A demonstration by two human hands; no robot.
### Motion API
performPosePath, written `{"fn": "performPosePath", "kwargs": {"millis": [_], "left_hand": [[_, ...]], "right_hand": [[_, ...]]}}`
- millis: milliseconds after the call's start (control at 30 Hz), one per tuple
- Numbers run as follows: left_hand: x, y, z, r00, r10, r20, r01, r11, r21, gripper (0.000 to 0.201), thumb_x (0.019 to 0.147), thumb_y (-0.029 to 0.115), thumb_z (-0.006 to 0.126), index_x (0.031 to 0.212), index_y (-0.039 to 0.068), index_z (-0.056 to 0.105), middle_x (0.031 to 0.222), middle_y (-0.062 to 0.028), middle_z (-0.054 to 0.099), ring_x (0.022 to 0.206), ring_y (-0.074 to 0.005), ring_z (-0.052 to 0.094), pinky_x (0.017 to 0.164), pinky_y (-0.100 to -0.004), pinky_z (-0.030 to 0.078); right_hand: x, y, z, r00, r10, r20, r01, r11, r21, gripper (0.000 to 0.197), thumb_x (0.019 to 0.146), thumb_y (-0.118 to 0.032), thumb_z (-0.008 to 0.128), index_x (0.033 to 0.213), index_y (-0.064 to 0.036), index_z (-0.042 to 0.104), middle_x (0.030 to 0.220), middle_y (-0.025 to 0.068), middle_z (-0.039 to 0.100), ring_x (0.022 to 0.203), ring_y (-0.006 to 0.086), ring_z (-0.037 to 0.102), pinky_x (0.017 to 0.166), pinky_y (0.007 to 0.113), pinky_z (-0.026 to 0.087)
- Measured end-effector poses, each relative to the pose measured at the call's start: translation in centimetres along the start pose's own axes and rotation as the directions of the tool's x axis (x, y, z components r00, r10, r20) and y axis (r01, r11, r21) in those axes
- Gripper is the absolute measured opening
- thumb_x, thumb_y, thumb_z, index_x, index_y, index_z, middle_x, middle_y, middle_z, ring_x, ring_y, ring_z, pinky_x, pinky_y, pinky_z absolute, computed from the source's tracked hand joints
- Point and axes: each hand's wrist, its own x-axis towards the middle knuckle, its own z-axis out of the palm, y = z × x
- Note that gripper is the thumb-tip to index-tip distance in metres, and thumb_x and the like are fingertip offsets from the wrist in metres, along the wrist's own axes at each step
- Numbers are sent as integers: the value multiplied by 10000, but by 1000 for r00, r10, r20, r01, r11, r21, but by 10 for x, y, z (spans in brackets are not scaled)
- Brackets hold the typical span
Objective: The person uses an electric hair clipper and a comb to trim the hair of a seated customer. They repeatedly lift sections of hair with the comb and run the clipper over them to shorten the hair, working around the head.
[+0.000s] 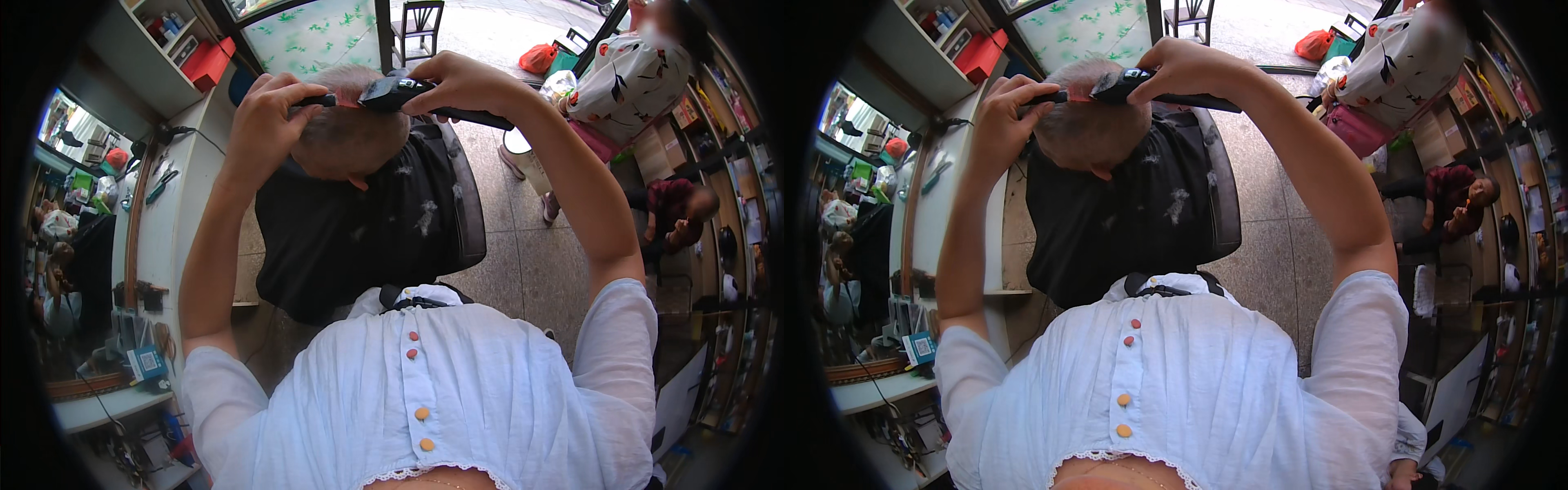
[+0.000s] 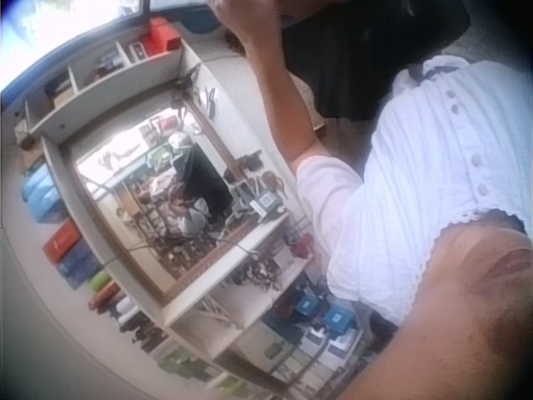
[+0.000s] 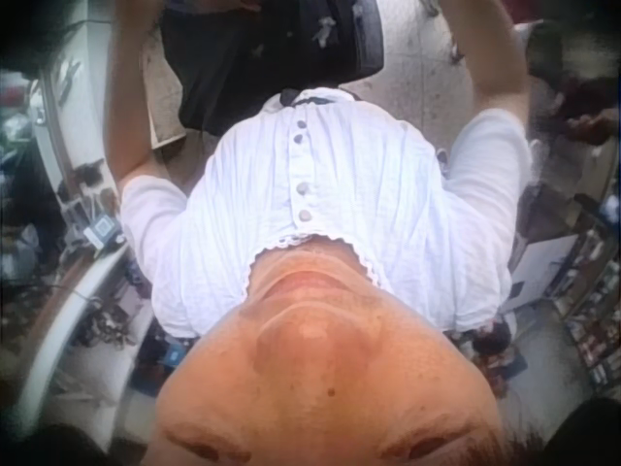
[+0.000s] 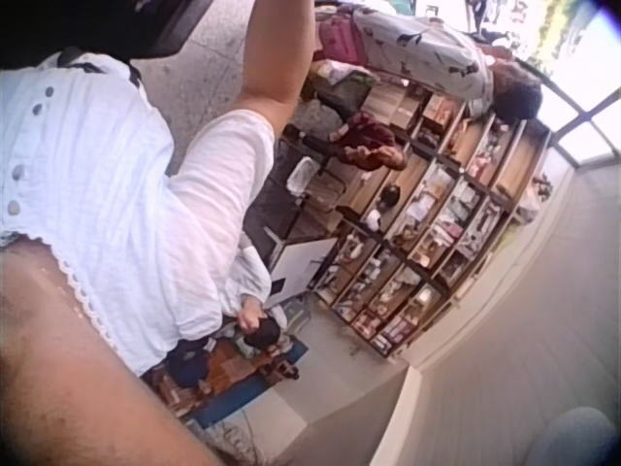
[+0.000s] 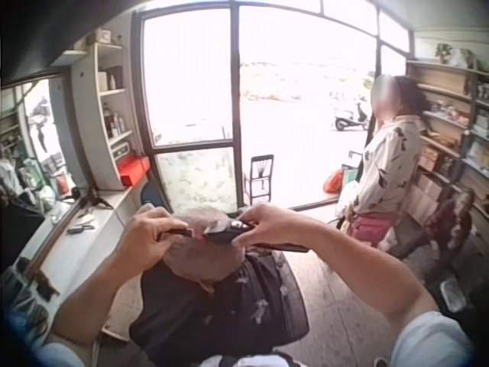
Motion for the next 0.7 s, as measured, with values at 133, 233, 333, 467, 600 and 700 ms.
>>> {"fn": "performPosePath", "kwargs": {"millis": [133,233,333,467,600,700], "left_hand": [[-21,12,1,991,-21,136,49,977,-206,261,744,14,714,998,70,720,867,-17,634,860,-191,544,787,-310,455],[-39,8,2,979,-71,191,97,986,-135,274,736,1,718,1001,69,719,862,-21,634,854,-191,545,783,-310,456],[-40,4,-1,994,-85,66,93,985,-144,288,742,-9,714,1017,74,717,872,-33,631,869,-200,560,774,-309,465],[-38,-1,4,998,-63,-22,61,993,-103,296,748,-1,716,1032,82,715,897,-40,633,879,-204,569,764,-311,473],[-34,-1,6,997,-22,-74,15,996,-85,301,739,0,721,1027,85,715,893,-41,632,873,-209,569,768,-315,471],[-33,-4,9,992,66,-108,-70,997,-29,310,724,-6,721,1021,85,716,892,-42,634,869,-215,569,774,-319,471]], "right_hand": [[-21,5,12,993,86,-87,-62,967,245,356,732,-305,766,898,5,710,646,42,614,569,90,580,531,235,449],[-47,12,15,985,136,-101,-123,984,130,310,780,-248,740,956,3,693,649,22,605,584,78,582,528,228,441],[-64,7,20,984,175,-31,-169,977,132,349,751,-266,750,979,-7,696,676,49,619,580,101,588,561,247,462],[-67,-5,25,978,199,-56,-202,977,-63,456,756,-224,735,1124,27,637,703,55,620,614,115,574,588,272,467],[-62,-12,26,985,156,-70,-169,951,-257,431,760,-240,730,1102,10,654,767,107,656,668,194,604,659,319,486],[-53,-26,26,982,174,-77,-190,934,-304,412,741,-266,731,1061,-12,677,816,139,675,730,244,637,712,348,502]]}}
